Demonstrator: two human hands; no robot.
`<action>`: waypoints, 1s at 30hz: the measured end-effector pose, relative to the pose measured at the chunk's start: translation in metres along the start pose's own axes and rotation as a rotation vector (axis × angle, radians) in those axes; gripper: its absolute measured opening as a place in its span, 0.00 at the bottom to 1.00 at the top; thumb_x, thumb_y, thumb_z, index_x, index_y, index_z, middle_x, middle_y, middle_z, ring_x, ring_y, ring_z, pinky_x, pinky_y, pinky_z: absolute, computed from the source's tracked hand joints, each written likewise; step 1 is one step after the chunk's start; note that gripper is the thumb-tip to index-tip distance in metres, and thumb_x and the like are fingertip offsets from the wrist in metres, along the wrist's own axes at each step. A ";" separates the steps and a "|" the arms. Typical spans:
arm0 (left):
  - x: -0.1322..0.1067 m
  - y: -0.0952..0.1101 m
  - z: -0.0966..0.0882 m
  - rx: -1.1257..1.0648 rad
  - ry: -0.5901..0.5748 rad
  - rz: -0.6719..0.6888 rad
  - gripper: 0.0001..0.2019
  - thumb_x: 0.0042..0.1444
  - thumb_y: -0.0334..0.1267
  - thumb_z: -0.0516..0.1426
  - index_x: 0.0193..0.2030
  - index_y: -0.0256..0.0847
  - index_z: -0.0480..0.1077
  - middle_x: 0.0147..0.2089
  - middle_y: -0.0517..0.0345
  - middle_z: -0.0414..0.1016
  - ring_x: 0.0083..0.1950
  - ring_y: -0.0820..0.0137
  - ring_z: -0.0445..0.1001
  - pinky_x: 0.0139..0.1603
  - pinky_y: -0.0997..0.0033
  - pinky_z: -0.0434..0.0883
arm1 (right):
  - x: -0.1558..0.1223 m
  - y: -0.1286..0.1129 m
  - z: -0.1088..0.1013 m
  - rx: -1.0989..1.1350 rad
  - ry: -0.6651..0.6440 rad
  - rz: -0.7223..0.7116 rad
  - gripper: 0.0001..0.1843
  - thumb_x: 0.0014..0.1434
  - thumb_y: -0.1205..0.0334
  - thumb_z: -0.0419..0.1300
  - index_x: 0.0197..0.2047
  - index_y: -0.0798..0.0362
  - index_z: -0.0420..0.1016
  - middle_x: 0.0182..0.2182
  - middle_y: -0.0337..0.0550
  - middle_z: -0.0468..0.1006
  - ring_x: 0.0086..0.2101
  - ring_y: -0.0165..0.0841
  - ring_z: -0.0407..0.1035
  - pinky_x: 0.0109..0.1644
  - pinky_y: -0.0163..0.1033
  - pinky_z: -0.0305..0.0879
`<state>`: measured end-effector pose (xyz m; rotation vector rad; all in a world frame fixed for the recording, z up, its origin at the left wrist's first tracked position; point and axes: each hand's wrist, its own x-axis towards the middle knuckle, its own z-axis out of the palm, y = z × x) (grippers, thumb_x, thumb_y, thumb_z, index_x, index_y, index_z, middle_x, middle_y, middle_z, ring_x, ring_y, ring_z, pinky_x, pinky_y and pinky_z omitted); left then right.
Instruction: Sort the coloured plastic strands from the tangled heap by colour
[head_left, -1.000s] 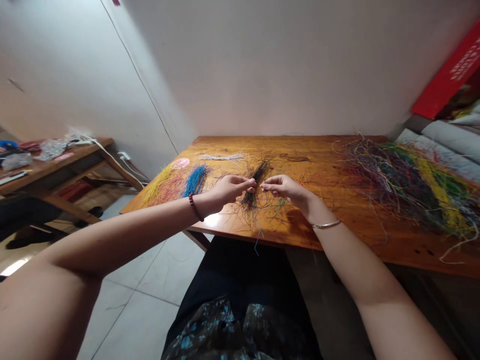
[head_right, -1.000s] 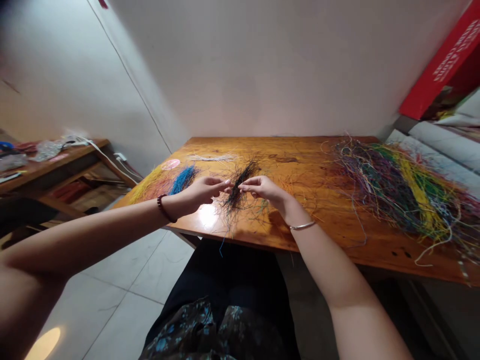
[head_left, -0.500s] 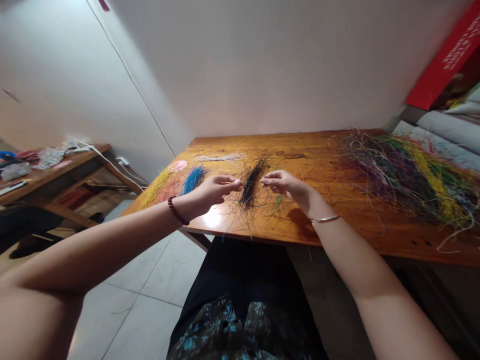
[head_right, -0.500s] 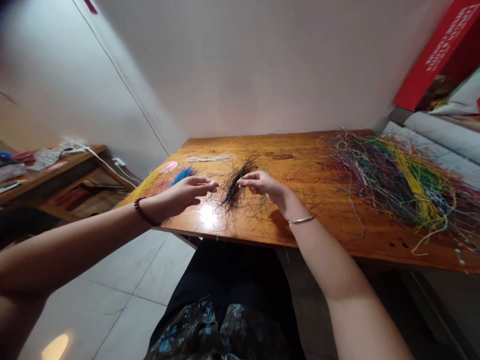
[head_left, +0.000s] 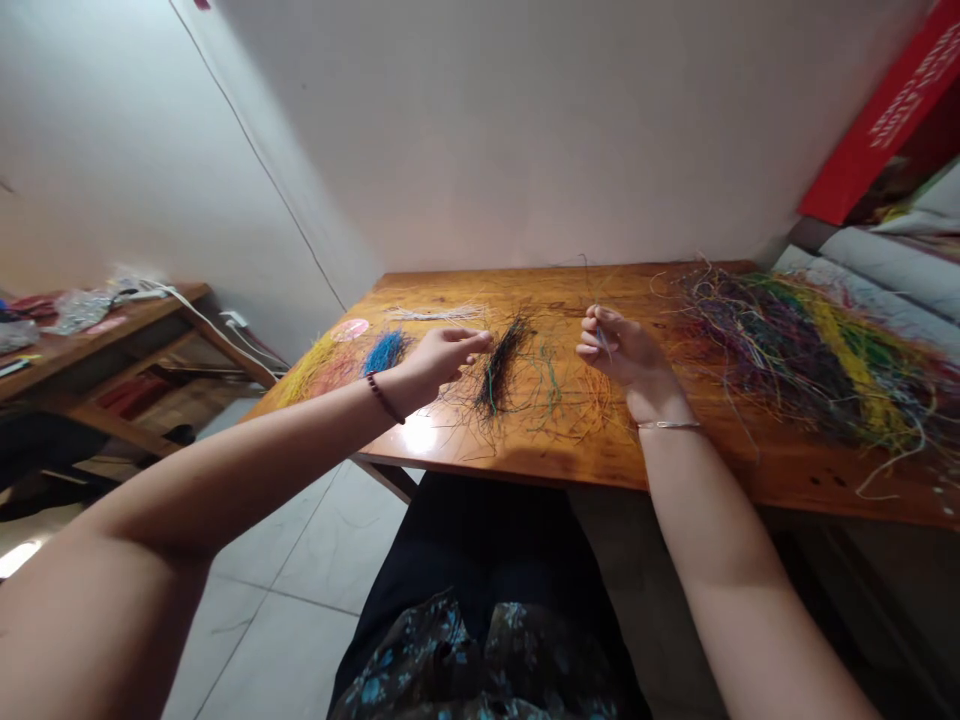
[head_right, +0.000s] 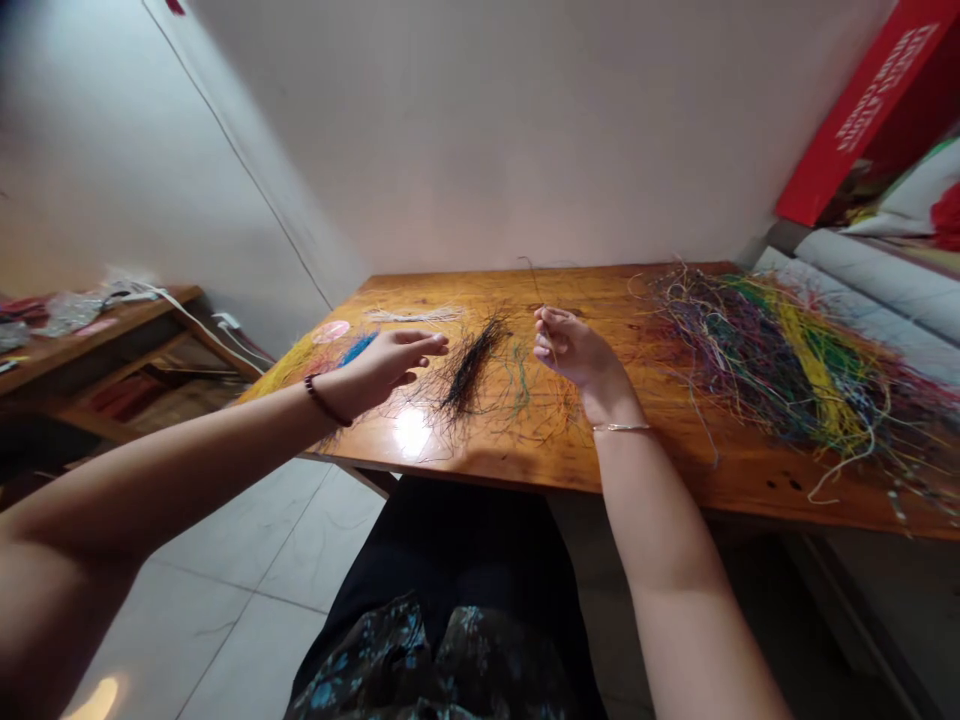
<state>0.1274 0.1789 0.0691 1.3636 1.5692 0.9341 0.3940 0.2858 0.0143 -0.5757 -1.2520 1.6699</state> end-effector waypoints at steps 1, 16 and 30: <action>0.011 -0.001 0.008 -0.004 -0.015 0.007 0.18 0.57 0.51 0.63 0.46 0.39 0.77 0.53 0.48 0.77 0.41 0.71 0.70 0.30 0.77 0.61 | 0.001 0.000 -0.003 -0.034 0.003 -0.015 0.14 0.50 0.47 0.70 0.30 0.46 0.77 0.28 0.36 0.73 0.21 0.23 0.45 0.29 0.37 0.52; 0.097 0.011 0.070 0.063 -0.123 0.052 0.15 0.61 0.47 0.61 0.44 0.35 0.79 0.34 0.52 0.77 0.20 0.81 0.50 0.22 0.72 0.48 | 0.013 0.003 0.000 -0.146 -0.009 -0.113 0.18 0.47 0.46 0.73 0.32 0.50 0.79 0.30 0.38 0.75 0.21 0.22 0.49 0.26 0.34 0.54; 0.041 0.032 0.063 0.149 -0.178 0.129 0.17 0.56 0.51 0.64 0.35 0.36 0.79 0.22 0.62 0.55 0.24 0.78 0.49 0.25 0.72 0.45 | 0.020 0.012 -0.001 -0.245 -0.014 -0.128 0.16 0.47 0.47 0.74 0.32 0.51 0.82 0.29 0.39 0.76 0.23 0.23 0.53 0.26 0.35 0.51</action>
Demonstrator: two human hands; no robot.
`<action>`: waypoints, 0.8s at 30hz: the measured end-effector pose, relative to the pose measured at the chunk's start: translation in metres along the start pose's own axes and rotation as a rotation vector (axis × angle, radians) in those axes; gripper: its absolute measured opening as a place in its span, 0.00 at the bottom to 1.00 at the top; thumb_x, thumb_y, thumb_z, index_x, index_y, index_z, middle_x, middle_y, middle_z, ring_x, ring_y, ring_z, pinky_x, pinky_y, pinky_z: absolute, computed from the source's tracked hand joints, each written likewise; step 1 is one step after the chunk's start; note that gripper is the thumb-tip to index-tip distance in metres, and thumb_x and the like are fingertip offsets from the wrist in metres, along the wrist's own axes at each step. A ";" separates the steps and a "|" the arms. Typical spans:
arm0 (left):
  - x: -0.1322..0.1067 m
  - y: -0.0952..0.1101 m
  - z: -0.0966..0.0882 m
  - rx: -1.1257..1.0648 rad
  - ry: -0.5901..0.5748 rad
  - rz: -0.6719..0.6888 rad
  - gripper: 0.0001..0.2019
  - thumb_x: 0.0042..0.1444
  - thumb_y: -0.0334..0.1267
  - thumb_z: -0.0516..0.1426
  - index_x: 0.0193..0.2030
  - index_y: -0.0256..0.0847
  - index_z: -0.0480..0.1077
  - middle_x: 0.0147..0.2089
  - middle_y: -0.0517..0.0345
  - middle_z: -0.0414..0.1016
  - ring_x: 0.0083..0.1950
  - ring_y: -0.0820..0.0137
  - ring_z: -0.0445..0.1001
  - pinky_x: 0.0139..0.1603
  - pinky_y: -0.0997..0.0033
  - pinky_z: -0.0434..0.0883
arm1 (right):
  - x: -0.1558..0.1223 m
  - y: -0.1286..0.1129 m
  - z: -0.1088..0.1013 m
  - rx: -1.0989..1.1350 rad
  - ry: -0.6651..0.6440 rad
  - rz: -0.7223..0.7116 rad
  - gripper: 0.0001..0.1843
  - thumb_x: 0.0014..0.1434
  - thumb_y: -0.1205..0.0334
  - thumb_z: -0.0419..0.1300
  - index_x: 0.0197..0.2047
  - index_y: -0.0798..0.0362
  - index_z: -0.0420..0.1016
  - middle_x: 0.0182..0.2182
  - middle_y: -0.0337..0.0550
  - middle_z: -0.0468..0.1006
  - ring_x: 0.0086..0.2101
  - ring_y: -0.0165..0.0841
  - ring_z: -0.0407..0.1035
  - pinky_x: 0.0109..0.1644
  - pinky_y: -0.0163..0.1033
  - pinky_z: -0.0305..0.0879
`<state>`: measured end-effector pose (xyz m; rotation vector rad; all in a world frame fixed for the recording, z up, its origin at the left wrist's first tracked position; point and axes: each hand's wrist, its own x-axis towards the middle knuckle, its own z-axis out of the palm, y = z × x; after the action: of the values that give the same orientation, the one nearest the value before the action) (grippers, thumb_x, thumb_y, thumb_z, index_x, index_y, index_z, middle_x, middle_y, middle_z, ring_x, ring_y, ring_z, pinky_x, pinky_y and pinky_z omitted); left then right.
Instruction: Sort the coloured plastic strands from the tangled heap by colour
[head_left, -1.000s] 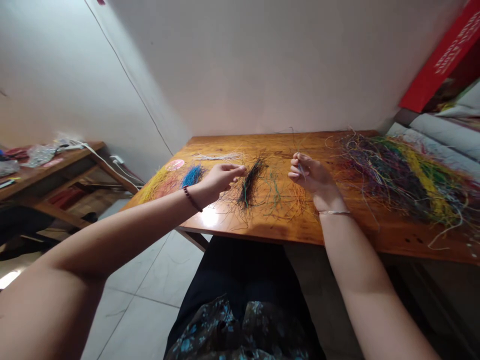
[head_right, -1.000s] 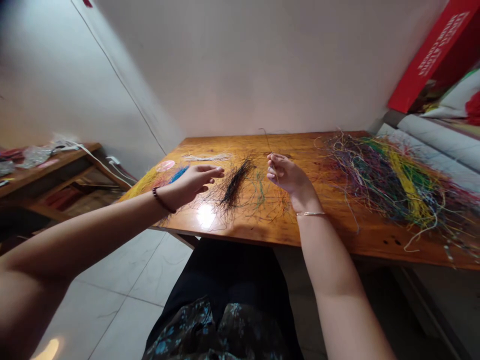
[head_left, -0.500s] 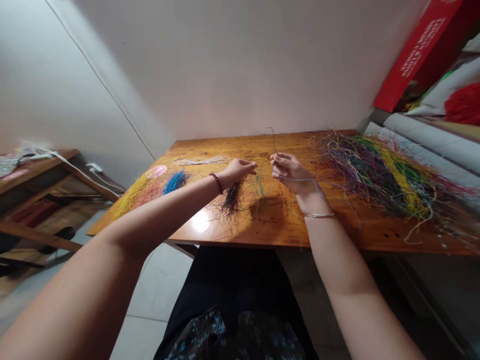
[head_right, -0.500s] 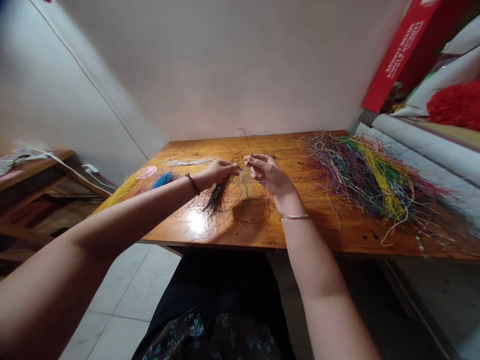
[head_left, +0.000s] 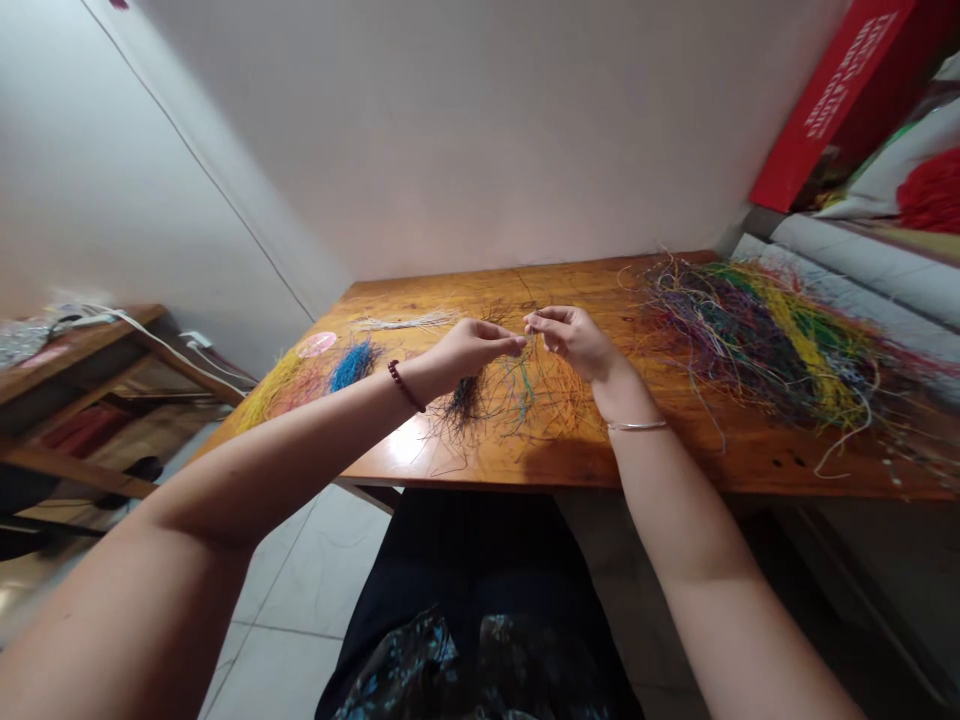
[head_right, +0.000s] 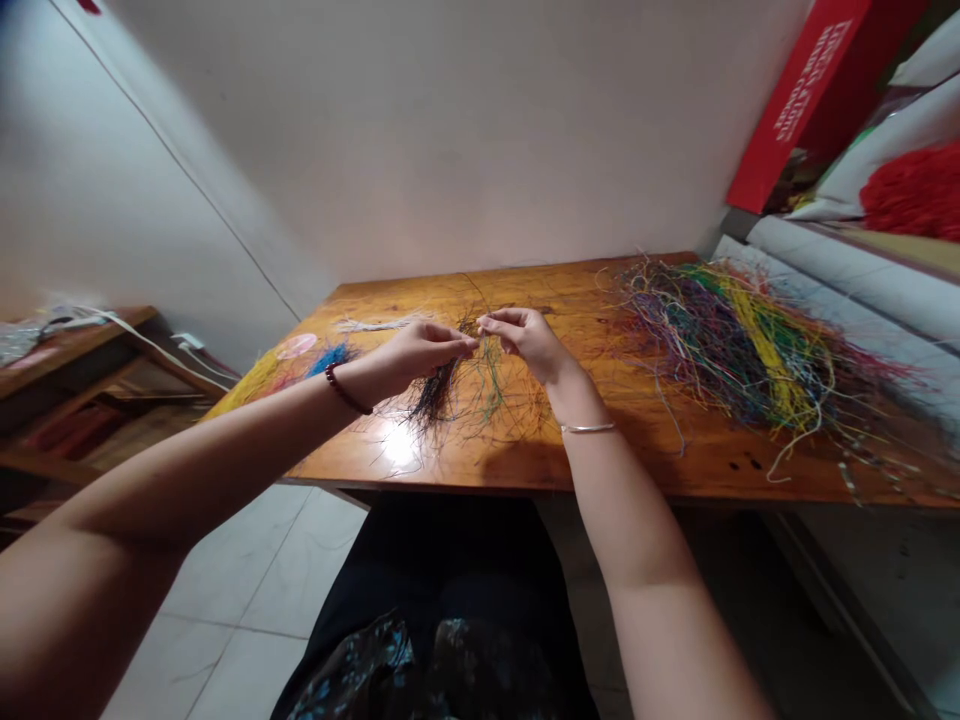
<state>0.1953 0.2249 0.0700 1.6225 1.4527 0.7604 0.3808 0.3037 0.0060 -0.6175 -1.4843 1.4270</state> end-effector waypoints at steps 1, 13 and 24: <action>-0.002 0.001 0.000 -0.017 -0.015 -0.009 0.17 0.57 0.51 0.63 0.35 0.35 0.78 0.23 0.62 0.55 0.24 0.77 0.50 0.25 0.72 0.45 | 0.000 0.000 0.000 0.002 -0.004 -0.001 0.16 0.47 0.47 0.73 0.32 0.51 0.82 0.29 0.38 0.76 0.23 0.23 0.53 0.26 0.35 0.50; -0.015 -0.003 -0.003 0.019 -0.088 -0.002 0.18 0.58 0.53 0.62 0.33 0.39 0.75 0.23 0.63 0.52 0.23 0.76 0.48 0.25 0.71 0.46 | -0.002 0.001 0.004 0.015 -0.027 0.017 0.16 0.47 0.48 0.73 0.33 0.51 0.82 0.32 0.41 0.78 0.23 0.23 0.53 0.26 0.35 0.52; -0.106 -0.032 -0.043 0.070 -0.029 -0.187 0.22 0.54 0.60 0.62 0.39 0.41 0.77 0.37 0.55 0.73 0.32 0.74 0.64 0.26 0.78 0.58 | 0.000 -0.004 -0.004 0.174 0.070 0.017 0.15 0.45 0.52 0.76 0.31 0.52 0.82 0.31 0.39 0.78 0.21 0.20 0.55 0.24 0.33 0.56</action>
<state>0.1257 0.1279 0.0720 1.5172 1.6004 0.5836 0.3853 0.3048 0.0092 -0.5669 -1.2873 1.5147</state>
